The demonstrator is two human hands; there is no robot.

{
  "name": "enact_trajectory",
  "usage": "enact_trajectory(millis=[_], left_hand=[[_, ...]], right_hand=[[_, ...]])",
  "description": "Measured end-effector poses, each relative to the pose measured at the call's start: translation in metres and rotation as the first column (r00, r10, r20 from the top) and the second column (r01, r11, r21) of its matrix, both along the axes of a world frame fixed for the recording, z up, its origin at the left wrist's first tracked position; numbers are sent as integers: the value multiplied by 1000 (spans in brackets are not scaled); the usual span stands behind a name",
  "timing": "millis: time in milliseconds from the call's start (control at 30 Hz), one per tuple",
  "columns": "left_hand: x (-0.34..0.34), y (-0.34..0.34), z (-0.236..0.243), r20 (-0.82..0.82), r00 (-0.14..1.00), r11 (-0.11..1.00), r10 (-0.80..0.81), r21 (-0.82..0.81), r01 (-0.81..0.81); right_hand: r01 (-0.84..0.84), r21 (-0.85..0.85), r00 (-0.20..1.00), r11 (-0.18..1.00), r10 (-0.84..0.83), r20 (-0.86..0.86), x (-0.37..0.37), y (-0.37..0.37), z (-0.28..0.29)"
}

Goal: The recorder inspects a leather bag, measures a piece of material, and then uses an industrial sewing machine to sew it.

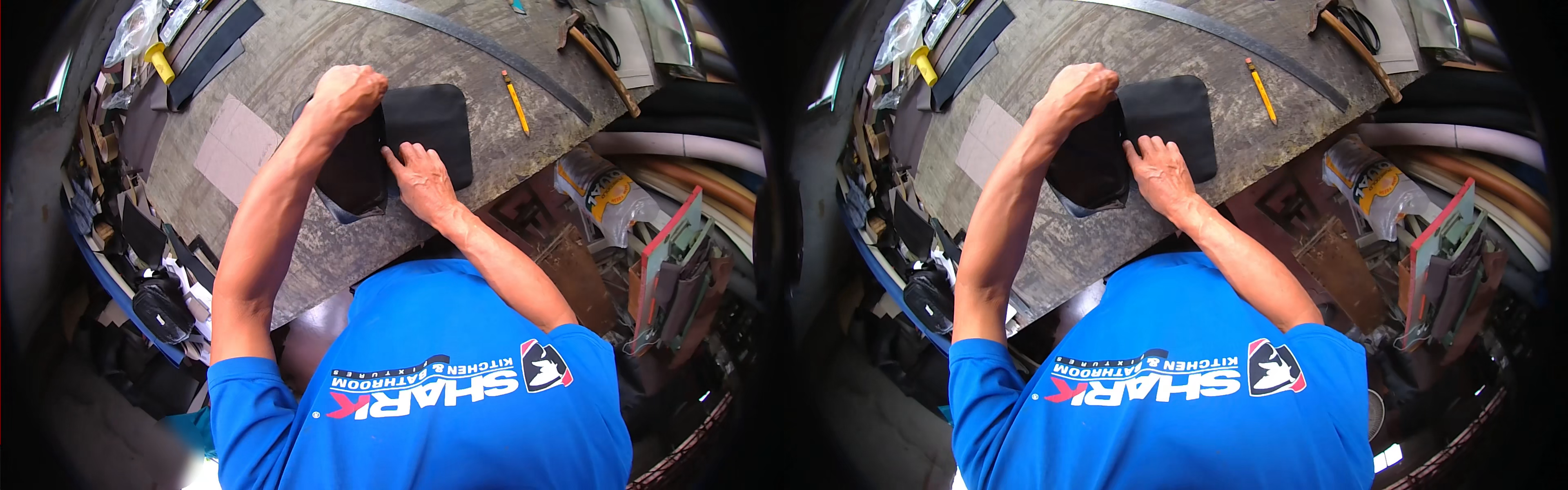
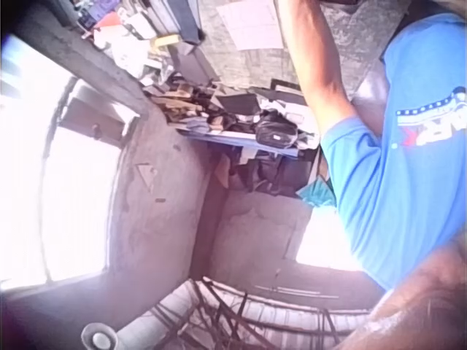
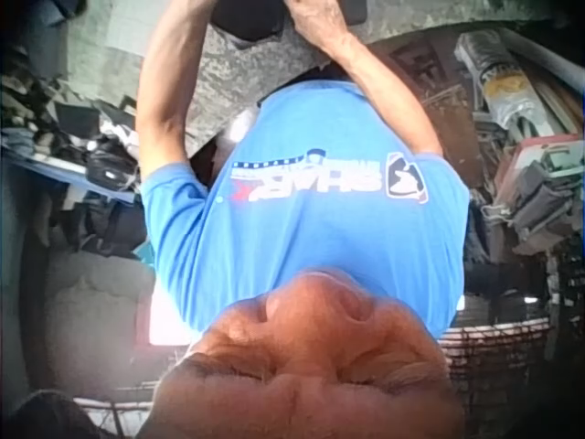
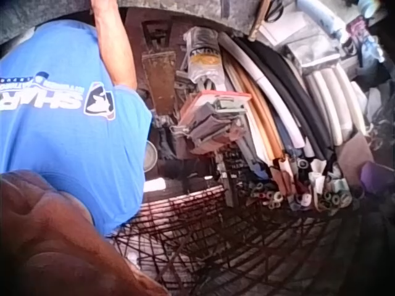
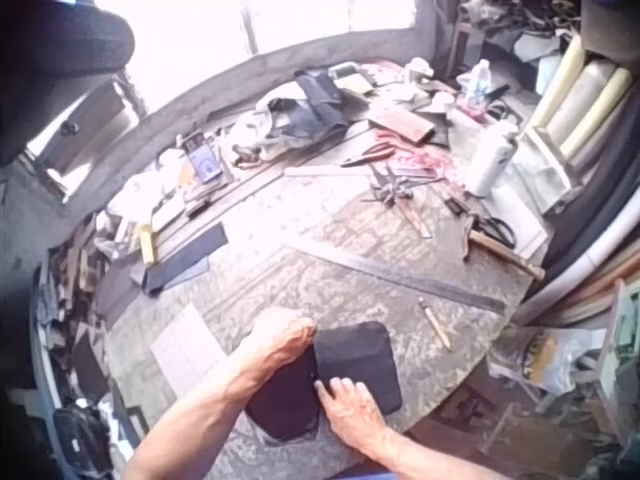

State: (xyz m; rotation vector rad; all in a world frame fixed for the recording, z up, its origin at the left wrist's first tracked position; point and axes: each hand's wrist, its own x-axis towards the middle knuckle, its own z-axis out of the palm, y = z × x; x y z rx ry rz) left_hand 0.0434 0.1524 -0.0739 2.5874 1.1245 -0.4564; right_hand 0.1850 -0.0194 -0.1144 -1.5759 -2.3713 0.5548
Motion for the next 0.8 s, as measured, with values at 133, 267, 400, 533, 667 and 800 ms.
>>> enact_trajectory(millis=[133, 267, 400, 533, 667, 800], left_hand=[[11, 9, -32, -62, 998, 998, -29, 54, 33], [19, 18, -32, -128, 991, 999, -43, -24, 40], [19, 19, -30, -156, 985, 997, -75, -13, 74], [11, 20, -31, -128, 991, 999, -50, -11, 49], [2, 17, -34, -113, 992, 997, -62, 40, 67], [0, 13, -29, -6, 998, 996, -66, 53, 66]], right_hand=[[-51, -2, 997, 999, 51, 58, -2, 5, 6], [-47, 16, 998, 999, 47, 30, 3, 9, 6], [-87, -24, 996, 996, 88, 31, 7, 13, 5], [-125, -25, 992, 992, 125, 27, 10, 16, 3], [-136, -16, 990, 991, 136, 24, 11, 20, 5], [-177, -17, 984, 984, 177, 4, 15, 31, 10]])
